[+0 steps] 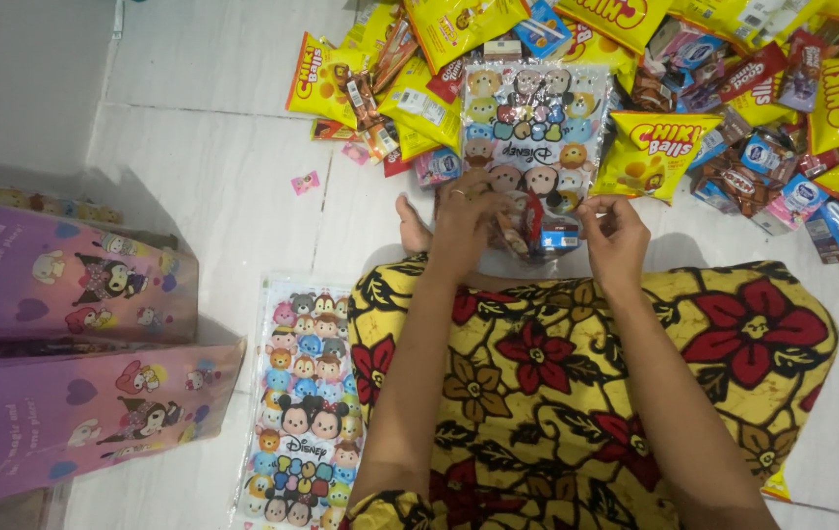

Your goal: Packing individual snack packets into a larger themed plastic bag while sitting on the floor.

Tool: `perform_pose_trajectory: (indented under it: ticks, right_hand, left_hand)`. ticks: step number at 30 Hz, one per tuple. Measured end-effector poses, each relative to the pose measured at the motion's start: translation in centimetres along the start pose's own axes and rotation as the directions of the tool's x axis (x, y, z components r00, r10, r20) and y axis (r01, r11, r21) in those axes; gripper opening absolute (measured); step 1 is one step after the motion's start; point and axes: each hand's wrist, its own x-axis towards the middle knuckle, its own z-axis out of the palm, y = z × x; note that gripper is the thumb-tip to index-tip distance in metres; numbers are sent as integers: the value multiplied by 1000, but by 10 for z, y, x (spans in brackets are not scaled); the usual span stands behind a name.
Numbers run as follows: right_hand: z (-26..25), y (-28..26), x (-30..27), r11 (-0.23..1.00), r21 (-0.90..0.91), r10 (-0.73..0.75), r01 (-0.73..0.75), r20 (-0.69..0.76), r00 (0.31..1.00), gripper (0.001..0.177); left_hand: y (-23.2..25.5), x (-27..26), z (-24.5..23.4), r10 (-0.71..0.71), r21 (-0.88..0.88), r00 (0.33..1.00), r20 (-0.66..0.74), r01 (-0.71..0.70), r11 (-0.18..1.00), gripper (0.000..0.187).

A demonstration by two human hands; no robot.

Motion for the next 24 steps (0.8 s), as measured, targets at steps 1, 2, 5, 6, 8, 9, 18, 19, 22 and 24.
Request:
perform_pose_trajectory:
  ticks: [1,2,5,6,8,9,18,19,22,24]
  right_hand:
    - [0,1,0,1000,0,0,0,1,1000,5]
    - [0,1,0,1000,1,2,-2,1,1000,5]
    - [3,3,2,1000,-5,5,-5,2,1000,4]
    - [3,3,2,1000,-12,8,-8,2,1000,3]
    - [4,5,2,1000,-18,14,-14,2,1000,3]
    - [4,6,2,1000,-24,18,-18,0,1000,3]
    - [3,16,9,1000,9,23,-23,12,1000,8]
    - [3,15,8,1000,9,18,-18,17,1000,8]
    - [5,14,9,998,0,62,-62,8,998,8]
    - [8,14,10,994,20,105,-105,7,994,7]
  left_hand:
    - [-9,-1,3,-1,0,1000,0,1,1000,35]
    - [-18,-2,6,7,1,998,-63,-7,1000,32]
    - [-29,1,13,-33,4,986,-161,34,999,30]
    - [-31,2,16,-81,3,977,-196,83,997,31]
    - [-19,7,7,-143,-92,965,-221,125,988,32]
    - [-14,10,3,-204,-186,949,-241,161,969,33]
    - [-141,39,7,-395,-195,694,-603,352,916,27]
    - [-159,41,2,-395,-196,689,-608,352,915,27]
    - [-221,47,-9,-502,-110,569,-652,584,804,40]
    - [-271,47,-15,-535,32,525,-662,733,679,54]
